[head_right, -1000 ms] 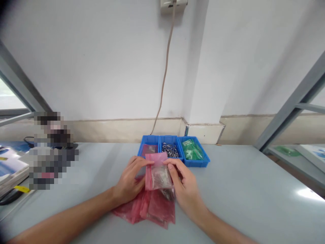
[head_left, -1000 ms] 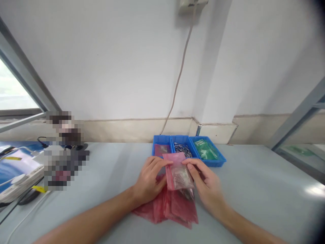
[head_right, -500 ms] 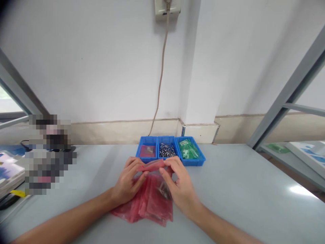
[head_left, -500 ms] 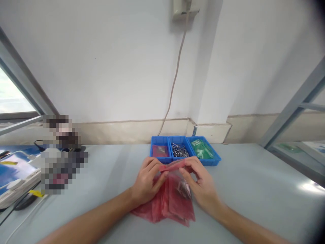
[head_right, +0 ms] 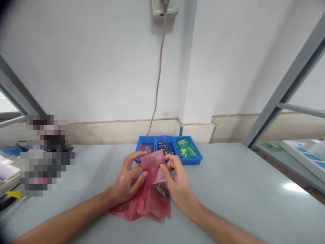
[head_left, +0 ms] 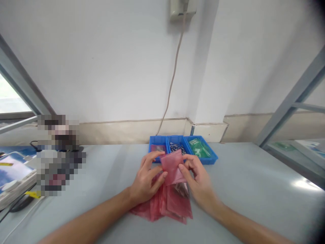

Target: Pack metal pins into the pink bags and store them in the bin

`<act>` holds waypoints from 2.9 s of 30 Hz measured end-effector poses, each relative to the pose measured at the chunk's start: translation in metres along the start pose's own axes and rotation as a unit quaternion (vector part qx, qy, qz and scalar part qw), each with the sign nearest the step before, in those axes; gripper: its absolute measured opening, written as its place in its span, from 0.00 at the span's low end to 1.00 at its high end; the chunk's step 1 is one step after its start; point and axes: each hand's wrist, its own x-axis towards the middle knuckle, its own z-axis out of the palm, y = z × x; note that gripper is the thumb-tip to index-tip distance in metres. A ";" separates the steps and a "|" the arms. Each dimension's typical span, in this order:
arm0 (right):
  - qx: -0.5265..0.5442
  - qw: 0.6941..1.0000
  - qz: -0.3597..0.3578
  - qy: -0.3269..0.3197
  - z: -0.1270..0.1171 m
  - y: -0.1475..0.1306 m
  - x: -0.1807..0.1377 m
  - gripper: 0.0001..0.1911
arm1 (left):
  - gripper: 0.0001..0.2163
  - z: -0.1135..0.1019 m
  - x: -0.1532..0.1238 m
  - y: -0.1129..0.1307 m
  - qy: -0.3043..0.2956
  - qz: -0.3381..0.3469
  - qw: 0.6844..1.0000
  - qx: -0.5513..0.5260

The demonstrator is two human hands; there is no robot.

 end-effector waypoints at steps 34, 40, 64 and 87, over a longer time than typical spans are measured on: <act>-0.028 0.999 -0.009 -0.013 -0.002 -0.003 0.003 0.13 | 0.25 0.008 -0.005 -0.010 -0.056 -0.012 0.996 -0.066; 0.009 0.998 0.051 -0.046 0.000 -0.003 0.002 0.15 | 0.26 0.011 -0.002 -0.014 -0.051 -0.060 0.992 -0.100; 0.051 0.990 0.059 -0.117 -0.005 -0.001 -0.004 0.13 | 0.11 0.004 0.007 -0.004 -0.016 -0.137 0.986 -0.089; 0.114 0.985 0.128 -0.021 0.003 -0.003 0.006 0.20 | 0.05 -0.004 0.004 0.000 -0.052 0.035 0.996 -0.059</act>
